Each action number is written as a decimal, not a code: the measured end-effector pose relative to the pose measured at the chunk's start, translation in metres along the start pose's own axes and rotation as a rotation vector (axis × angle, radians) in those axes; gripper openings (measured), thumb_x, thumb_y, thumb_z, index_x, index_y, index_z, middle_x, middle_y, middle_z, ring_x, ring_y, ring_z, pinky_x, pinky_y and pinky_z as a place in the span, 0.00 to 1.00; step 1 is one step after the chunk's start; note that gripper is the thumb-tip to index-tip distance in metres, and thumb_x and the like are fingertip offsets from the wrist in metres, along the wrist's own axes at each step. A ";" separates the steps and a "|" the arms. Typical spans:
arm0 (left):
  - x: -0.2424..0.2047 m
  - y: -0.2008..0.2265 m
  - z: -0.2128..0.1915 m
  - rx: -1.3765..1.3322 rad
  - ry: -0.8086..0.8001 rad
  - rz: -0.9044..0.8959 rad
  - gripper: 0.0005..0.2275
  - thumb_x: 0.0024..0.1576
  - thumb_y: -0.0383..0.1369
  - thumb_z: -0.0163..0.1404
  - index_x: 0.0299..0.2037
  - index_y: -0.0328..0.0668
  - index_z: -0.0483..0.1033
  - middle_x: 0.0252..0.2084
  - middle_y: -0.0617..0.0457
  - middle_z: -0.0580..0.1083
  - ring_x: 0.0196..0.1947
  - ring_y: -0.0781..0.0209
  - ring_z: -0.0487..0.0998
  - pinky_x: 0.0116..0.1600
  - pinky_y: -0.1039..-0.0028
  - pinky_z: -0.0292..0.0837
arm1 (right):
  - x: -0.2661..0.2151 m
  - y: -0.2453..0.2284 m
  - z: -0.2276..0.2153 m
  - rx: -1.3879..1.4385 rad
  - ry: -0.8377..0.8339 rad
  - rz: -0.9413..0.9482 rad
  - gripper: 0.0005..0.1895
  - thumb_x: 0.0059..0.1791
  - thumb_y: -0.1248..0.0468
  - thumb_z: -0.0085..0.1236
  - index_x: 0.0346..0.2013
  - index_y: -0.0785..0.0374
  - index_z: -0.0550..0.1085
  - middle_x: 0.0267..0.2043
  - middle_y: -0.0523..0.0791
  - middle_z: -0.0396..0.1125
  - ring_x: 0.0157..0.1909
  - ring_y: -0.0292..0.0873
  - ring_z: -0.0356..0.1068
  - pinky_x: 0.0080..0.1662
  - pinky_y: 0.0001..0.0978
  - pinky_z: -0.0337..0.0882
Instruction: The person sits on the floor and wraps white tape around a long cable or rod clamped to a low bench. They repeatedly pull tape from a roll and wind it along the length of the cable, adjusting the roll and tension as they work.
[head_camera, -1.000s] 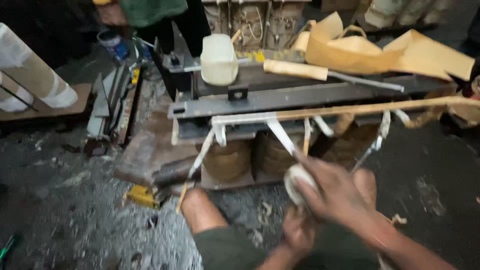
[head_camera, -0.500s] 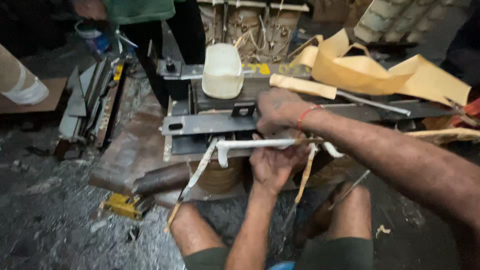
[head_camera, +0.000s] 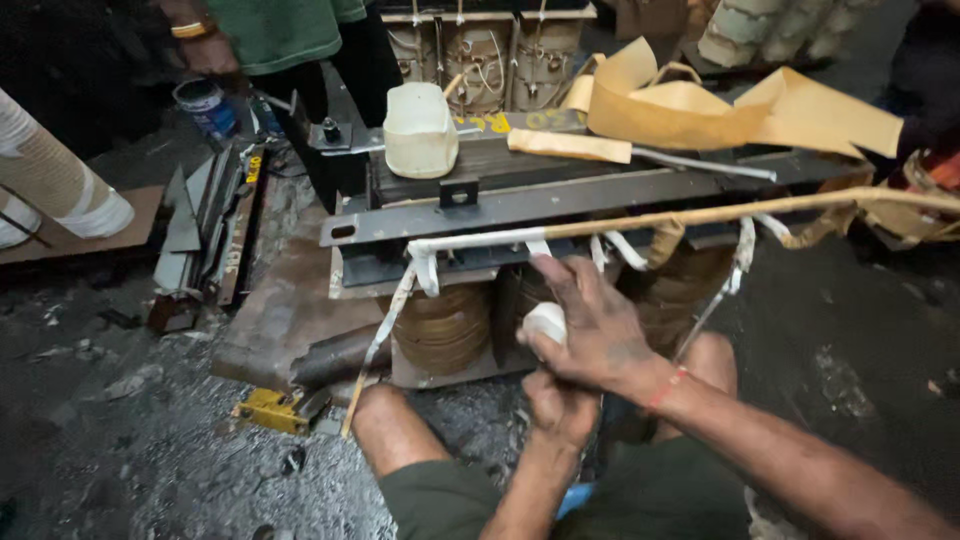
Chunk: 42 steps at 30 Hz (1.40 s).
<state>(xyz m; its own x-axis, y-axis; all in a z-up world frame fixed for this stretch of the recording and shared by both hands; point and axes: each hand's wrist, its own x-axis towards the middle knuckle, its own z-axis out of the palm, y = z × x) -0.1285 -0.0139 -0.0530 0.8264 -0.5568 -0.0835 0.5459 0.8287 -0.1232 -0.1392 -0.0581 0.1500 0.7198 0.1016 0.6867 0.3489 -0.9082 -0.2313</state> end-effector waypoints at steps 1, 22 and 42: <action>-0.007 -0.008 -0.007 0.078 -0.020 0.010 0.21 0.54 0.35 0.53 0.57 0.37 0.69 0.53 0.45 0.74 0.52 0.48 0.77 0.57 0.58 0.77 | -0.014 -0.001 0.002 0.017 -0.086 0.082 0.41 0.43 0.57 0.64 0.68 0.68 0.62 0.41 0.60 0.70 0.36 0.62 0.71 0.35 0.50 0.72; 0.097 0.067 0.097 0.146 -0.394 -0.066 0.21 0.59 0.44 0.49 0.59 0.43 0.71 0.54 0.45 0.77 0.57 0.42 0.74 0.61 0.45 0.69 | 0.191 0.065 0.065 -0.407 -0.837 0.060 0.17 0.35 0.54 0.67 0.29 0.65 0.83 0.33 0.57 0.74 0.40 0.58 0.76 0.46 0.47 0.75; -0.050 -0.050 -0.018 0.522 -0.256 0.013 0.25 0.58 0.43 0.44 0.64 0.39 0.67 0.57 0.48 0.75 0.57 0.56 0.77 0.63 0.65 0.73 | -0.075 0.028 -0.028 0.200 -0.346 0.415 0.37 0.51 0.56 0.55 0.75 0.49 0.59 0.46 0.48 0.75 0.45 0.48 0.77 0.46 0.43 0.77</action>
<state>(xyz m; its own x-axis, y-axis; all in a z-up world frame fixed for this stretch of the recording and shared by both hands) -0.2001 -0.0286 -0.0603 0.8051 -0.5687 0.1685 0.4772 0.7898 0.3854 -0.2005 -0.1026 0.1113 0.9632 -0.0893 0.2535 0.0782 -0.8094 -0.5820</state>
